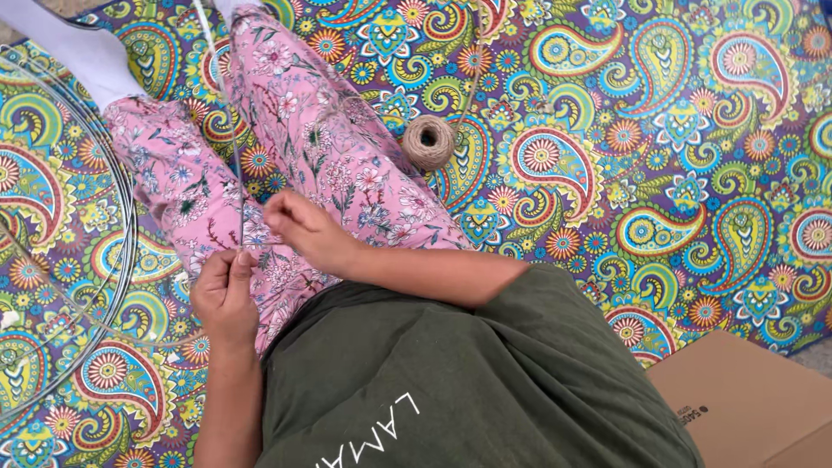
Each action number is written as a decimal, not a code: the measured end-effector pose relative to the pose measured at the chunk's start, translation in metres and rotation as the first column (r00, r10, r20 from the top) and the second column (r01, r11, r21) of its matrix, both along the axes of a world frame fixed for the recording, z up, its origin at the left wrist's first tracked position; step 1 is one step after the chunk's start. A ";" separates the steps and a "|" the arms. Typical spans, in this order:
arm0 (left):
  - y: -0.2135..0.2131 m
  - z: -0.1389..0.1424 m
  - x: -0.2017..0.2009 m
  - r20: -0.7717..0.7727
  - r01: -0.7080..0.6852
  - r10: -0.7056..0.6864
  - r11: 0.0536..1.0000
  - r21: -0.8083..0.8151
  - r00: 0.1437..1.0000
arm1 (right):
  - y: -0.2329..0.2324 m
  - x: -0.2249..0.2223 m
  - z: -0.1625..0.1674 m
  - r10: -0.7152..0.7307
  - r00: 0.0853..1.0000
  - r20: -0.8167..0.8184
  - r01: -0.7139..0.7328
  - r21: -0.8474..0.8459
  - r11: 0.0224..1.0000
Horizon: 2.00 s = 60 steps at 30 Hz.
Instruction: The person sits cross-legged on a mat and wraps twine tightly around a long white cord, winding the twine by hand along the cord and pulling each wrap snug. They repeatedly rotate the cord and continue binding successive sections along its length.
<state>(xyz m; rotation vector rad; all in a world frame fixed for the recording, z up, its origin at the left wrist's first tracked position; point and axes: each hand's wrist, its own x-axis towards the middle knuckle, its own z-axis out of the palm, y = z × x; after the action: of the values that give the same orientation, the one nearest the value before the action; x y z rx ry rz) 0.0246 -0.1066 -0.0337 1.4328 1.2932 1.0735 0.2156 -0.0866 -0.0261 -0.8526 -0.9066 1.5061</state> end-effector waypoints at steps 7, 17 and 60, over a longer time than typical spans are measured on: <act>0.010 0.001 -0.006 0.293 0.028 0.008 0.993 -0.118 0.956 | -0.003 -0.001 0.013 -0.285 0.698 0.657 -0.126 0.504 0.855; 0.034 0.000 -0.002 0.341 -0.031 0.083 0.987 -0.155 0.936 | 0.000 -0.006 0.026 -0.475 0.476 0.740 -0.154 0.601 0.784; 0.008 0.064 0.085 -0.251 0.045 0.026 0.962 0.271 0.968 | 0.013 0.102 0.019 0.080 0.885 0.460 -0.128 0.075 0.989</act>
<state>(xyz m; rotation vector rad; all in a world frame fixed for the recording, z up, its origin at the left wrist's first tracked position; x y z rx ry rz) 0.1094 -0.0989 0.0302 1.8322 1.3504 1.1242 0.3177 -0.0741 -0.0072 -1.1212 -1.3833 1.3551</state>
